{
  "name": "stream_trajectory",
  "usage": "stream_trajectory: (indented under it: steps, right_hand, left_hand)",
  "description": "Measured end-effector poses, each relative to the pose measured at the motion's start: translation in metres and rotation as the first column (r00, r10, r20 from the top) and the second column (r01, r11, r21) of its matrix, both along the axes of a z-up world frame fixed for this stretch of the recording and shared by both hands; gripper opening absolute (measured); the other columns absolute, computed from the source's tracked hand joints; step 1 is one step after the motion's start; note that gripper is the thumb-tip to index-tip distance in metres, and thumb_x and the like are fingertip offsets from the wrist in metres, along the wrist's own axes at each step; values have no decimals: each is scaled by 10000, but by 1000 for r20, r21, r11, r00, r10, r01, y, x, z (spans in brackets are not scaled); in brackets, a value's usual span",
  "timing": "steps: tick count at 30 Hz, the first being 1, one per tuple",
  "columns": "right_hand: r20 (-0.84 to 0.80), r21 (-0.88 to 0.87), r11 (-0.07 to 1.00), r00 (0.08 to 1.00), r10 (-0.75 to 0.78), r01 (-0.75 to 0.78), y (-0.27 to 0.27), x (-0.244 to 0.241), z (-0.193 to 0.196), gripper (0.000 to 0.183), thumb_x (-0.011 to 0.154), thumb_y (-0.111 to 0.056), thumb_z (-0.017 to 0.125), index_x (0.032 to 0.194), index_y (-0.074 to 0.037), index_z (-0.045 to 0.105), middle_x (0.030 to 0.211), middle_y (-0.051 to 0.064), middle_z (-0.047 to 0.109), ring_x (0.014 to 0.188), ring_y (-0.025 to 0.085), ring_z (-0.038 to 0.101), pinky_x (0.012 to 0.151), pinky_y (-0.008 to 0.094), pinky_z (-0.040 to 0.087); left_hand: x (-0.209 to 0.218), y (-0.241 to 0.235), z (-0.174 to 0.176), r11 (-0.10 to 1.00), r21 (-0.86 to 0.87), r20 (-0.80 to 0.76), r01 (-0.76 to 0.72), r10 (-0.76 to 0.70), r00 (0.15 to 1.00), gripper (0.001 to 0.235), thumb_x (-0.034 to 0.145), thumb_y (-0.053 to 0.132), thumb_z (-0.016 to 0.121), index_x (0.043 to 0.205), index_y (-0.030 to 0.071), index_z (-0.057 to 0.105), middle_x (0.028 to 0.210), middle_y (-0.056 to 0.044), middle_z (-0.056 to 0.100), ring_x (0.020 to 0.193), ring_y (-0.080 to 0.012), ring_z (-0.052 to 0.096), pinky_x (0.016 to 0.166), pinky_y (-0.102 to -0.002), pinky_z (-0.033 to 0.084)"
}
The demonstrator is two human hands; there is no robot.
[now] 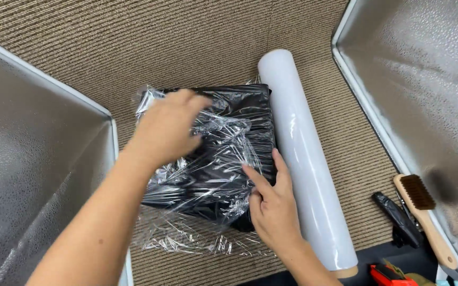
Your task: The person wraps a black package with clear plastic wrap, using a roll of wrap and scissors. They pull the wrap from the roll, cover the package, and cut the wrap to secure it.
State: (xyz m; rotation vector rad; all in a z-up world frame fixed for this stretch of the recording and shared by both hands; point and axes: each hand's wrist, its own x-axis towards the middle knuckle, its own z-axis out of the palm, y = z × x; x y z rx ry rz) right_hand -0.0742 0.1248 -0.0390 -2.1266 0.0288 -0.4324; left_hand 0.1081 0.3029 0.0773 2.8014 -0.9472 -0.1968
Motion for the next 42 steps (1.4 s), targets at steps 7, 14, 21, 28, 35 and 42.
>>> stream_trajectory:
  steps: [7, 14, 21, 28, 35, 42]
  right_hand:
    - [-72, 36, 999, 997, 14, -11, -7, -6, -8, 516, 906, -83, 571, 1409, -181, 631, 1681, 223, 223, 1548, 325, 287, 1238, 399, 276]
    - [-200, 72, 996, 978, 58, -44, -13, -10, 3, 496, 921, -158, 582, 1413, -218, 610, 1707, 200, 165, 701, 118, 739, 589, 282, 582]
    - [-117, 59, 993, 987, 111, -104, -20, -12, -6, 499, 968, -183, 541, 1465, -172, 580, 1699, 234, 159, 1539, 359, 299, 1178, 429, 339]
    - [-4, 103, 981, 986, 166, -165, -34, -6, -14, 503, 925, -77, 544, 1420, -122, 622, 1665, 261, 257, 1537, 337, 333, 1239, 420, 265]
    - [-33, 230, 925, 947, 319, -304, -61, -6, -11, 521, 904, 1, 494, 1395, -102, 634, 1689, 206, 240, 1571, 343, 252, 1264, 473, 194]
    - [-140, -31, 949, 942, 305, -312, -86, -16, 7, 528, 896, -43, 527, 1391, -171, 658, 1675, 164, 319, 1519, 322, 397, 1136, 406, 406]
  left_hand:
    - [43, 46, -13, 852, 524, 23, 5, -20, 1000, 236, 956, 197, 506, 920, 213, 739, 950, -20, 760, 818, -265, 720, 701, -465, 618]
    - [118, -19, 27, 906, 421, 358, -50, -115, 927, 235, 861, 63, 548, 1050, 92, 684, 968, -140, 682, 853, -429, 719, 680, -553, 581]
    - [164, -58, -55, 981, 141, 98, -135, 122, 988, 173, 827, 146, 682, 980, 84, 633, 1009, -168, 675, 915, -394, 658, 749, -536, 547]
    - [108, -52, -11, 921, 196, -561, -336, 386, 732, 855, 738, 792, 402, 1314, 250, 727, 1507, -32, 594, 1424, -283, 515, 1225, -471, 337]
    - [83, -16, -37, 953, 243, -379, -181, 265, 887, 919, 823, 767, 498, 1491, 136, 508, 1548, -67, 509, 1455, -350, 438, 1217, -474, 325]
    - [83, -39, -49, 973, 220, -257, -68, 125, 958, 771, 819, 757, 611, 1298, 153, 604, 1308, -157, 611, 1195, -380, 596, 999, -524, 476]
